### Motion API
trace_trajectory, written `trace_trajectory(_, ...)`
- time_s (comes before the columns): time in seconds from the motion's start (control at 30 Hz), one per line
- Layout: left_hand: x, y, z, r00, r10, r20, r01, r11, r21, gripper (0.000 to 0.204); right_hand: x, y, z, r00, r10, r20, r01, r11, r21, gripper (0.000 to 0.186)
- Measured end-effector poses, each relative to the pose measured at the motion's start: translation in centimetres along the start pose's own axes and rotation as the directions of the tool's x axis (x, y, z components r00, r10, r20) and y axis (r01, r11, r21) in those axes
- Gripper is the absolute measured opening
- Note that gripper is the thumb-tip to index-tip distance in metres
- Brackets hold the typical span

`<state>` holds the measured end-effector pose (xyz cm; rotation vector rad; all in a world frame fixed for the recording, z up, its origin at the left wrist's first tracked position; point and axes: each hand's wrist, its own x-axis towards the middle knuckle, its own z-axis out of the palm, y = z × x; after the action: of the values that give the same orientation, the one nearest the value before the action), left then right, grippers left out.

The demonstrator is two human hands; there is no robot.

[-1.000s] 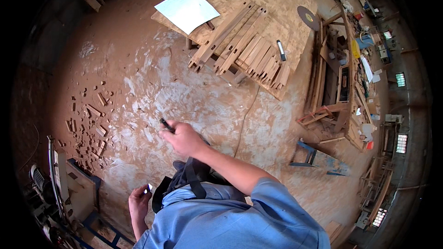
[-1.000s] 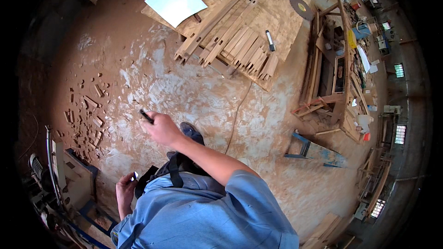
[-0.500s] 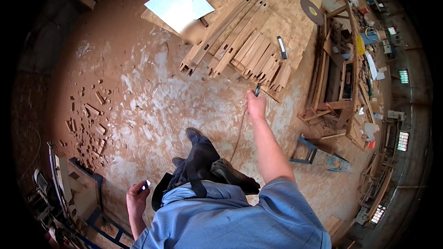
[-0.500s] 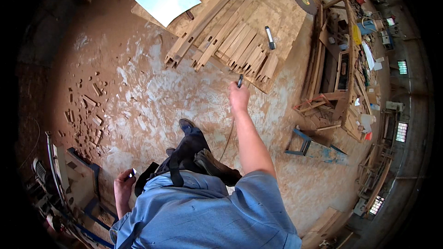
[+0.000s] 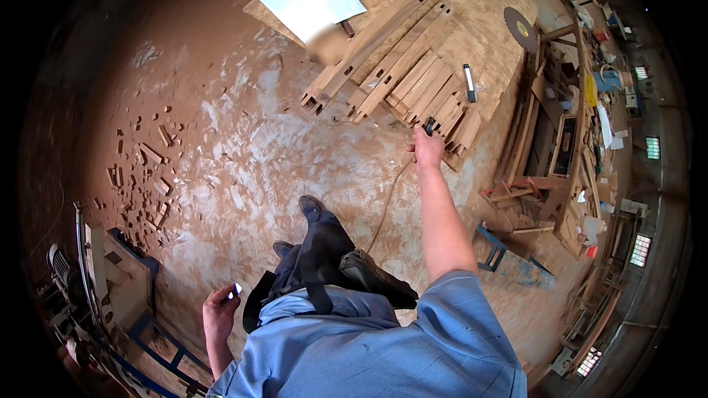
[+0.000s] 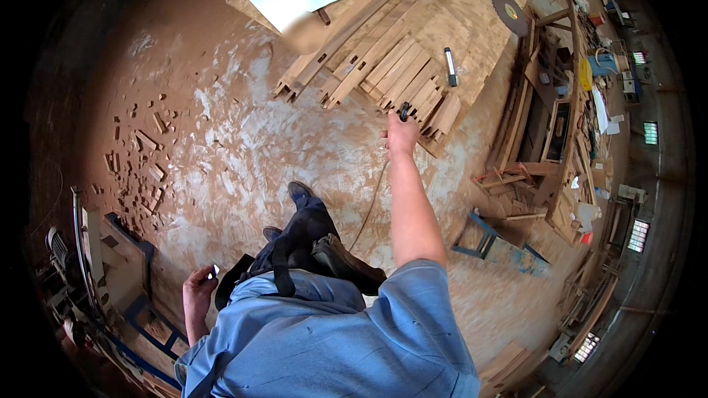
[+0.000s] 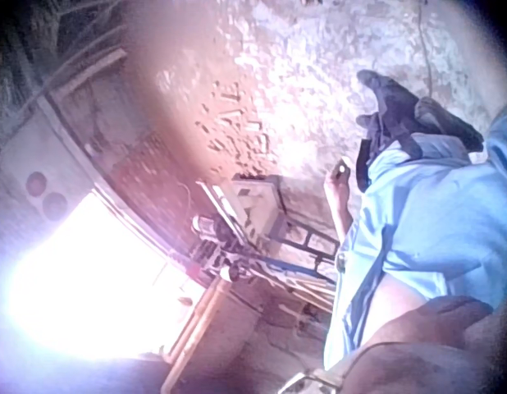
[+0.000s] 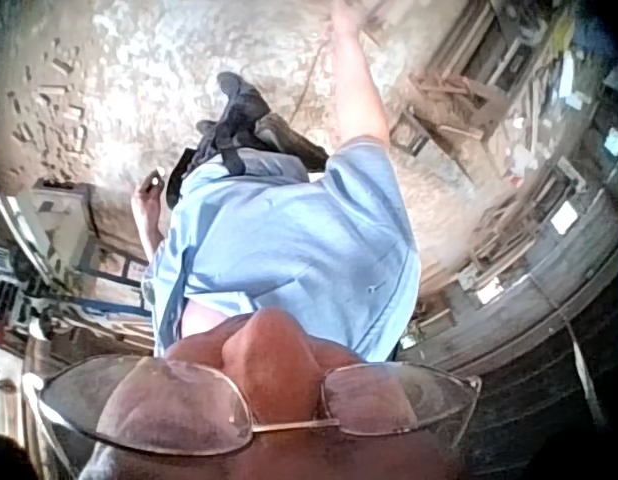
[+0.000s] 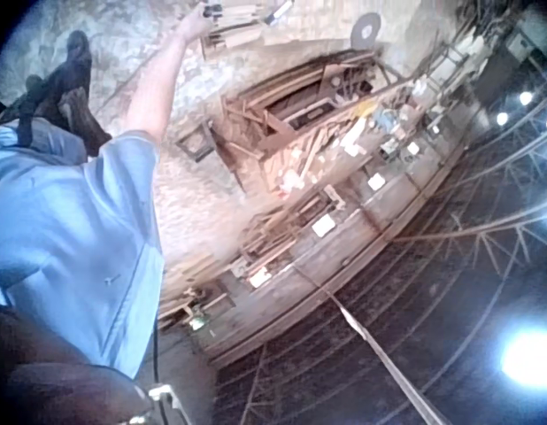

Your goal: The person uses a miter saw to cut several wooden planks. They measure and mark the wood with a speed square and marker, then position each piece on the saw and cut it. The cut pieces are stacked on the table.

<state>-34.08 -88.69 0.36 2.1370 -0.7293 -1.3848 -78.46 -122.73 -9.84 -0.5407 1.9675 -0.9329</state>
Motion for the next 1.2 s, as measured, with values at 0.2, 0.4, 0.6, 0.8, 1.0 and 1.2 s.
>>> trace_trajectory(0.2,0.1,-1.4,0.1,1.000,0.003,0.010,-0.003,1.000,0.005,0.030,1.2,1.1,0.0,1.000,0.013,0.021,-0.014,0.999,0.041,0.021)
trace_trajectory(0.4,0.1,-2.3,0.2,1.000,-0.025,-0.009,0.025,0.999,-0.039,0.030,1.2,1.2,0.1,0.999,0.017,0.036,-0.021,0.993,0.113,0.017)
trace_trajectory(0.6,0.3,-2.4,0.2,0.999,-0.026,0.020,0.027,0.999,-0.047,0.030,-0.3,0.8,-0.2,0.999,0.008,0.049,-0.016,0.986,0.167,0.022)
trace_trajectory(0.8,0.5,-2.1,1.0,0.999,-0.045,0.029,0.048,0.995,-0.082,0.030,0.4,1.1,-1.2,0.999,0.006,0.039,-0.012,0.989,0.147,0.025)
trace_trajectory(1.0,-0.1,0.5,1.2,1.000,0.030,0.003,-0.030,0.993,0.118,0.029,1.8,2.1,0.3,0.995,-0.061,0.082,0.056,0.997,0.054,0.016)
trace_trajectory(1.2,-2.5,-1.0,-1.2,0.991,0.031,-0.131,-0.003,0.978,0.209,0.030,0.9,9.6,-0.3,0.960,-0.226,0.168,0.231,0.973,-0.014,0.026)
